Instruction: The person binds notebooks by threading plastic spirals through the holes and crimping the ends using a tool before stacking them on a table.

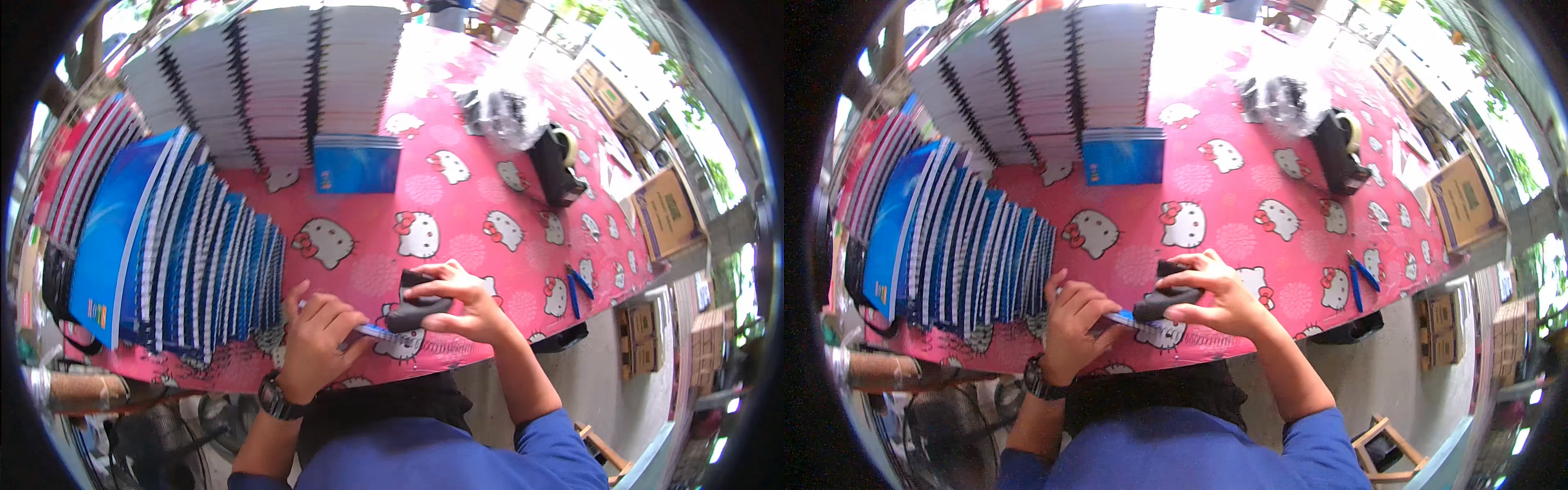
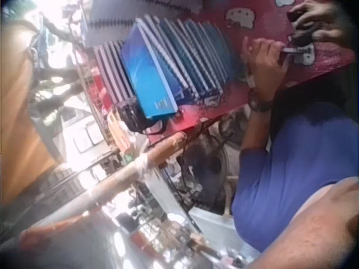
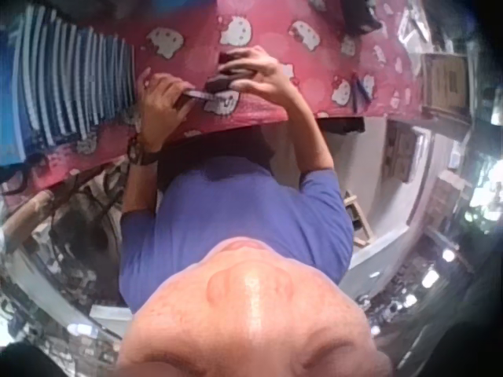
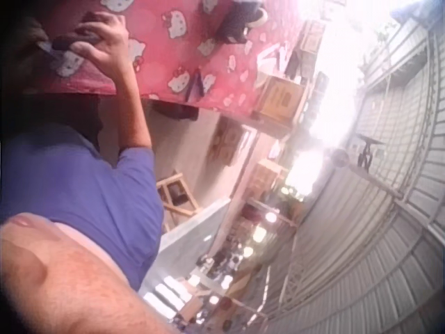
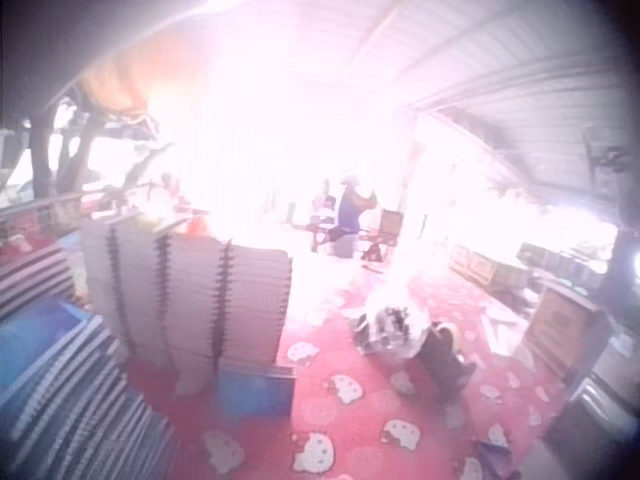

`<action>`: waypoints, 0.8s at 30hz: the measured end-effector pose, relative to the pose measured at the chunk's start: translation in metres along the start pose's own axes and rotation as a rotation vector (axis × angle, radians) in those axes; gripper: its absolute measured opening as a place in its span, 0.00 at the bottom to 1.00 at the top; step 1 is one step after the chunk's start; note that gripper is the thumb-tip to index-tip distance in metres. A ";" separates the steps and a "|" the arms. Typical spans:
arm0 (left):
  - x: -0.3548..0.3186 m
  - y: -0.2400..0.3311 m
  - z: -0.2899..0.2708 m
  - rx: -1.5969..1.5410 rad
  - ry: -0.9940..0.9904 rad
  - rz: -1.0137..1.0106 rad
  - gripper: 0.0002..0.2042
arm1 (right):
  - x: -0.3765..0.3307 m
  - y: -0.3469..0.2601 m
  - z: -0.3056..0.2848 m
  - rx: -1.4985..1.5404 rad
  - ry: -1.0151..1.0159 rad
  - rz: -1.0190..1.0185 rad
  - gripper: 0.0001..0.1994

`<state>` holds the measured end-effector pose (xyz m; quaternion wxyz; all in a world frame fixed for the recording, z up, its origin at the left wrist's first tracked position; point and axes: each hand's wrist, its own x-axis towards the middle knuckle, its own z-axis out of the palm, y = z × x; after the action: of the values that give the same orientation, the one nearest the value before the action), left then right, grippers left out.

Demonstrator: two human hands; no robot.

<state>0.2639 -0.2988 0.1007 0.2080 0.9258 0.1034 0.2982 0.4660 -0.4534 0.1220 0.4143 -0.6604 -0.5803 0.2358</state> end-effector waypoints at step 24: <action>-0.024 -0.025 0.038 -0.889 0.033 -0.422 0.17 | 0.027 0.002 0.006 0.235 -0.236 0.088 0.22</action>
<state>0.2660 -0.2961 0.0491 0.6372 0.7013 0.1546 0.2796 0.4682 -0.4254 0.1211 0.4068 -0.6000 -0.5639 0.3956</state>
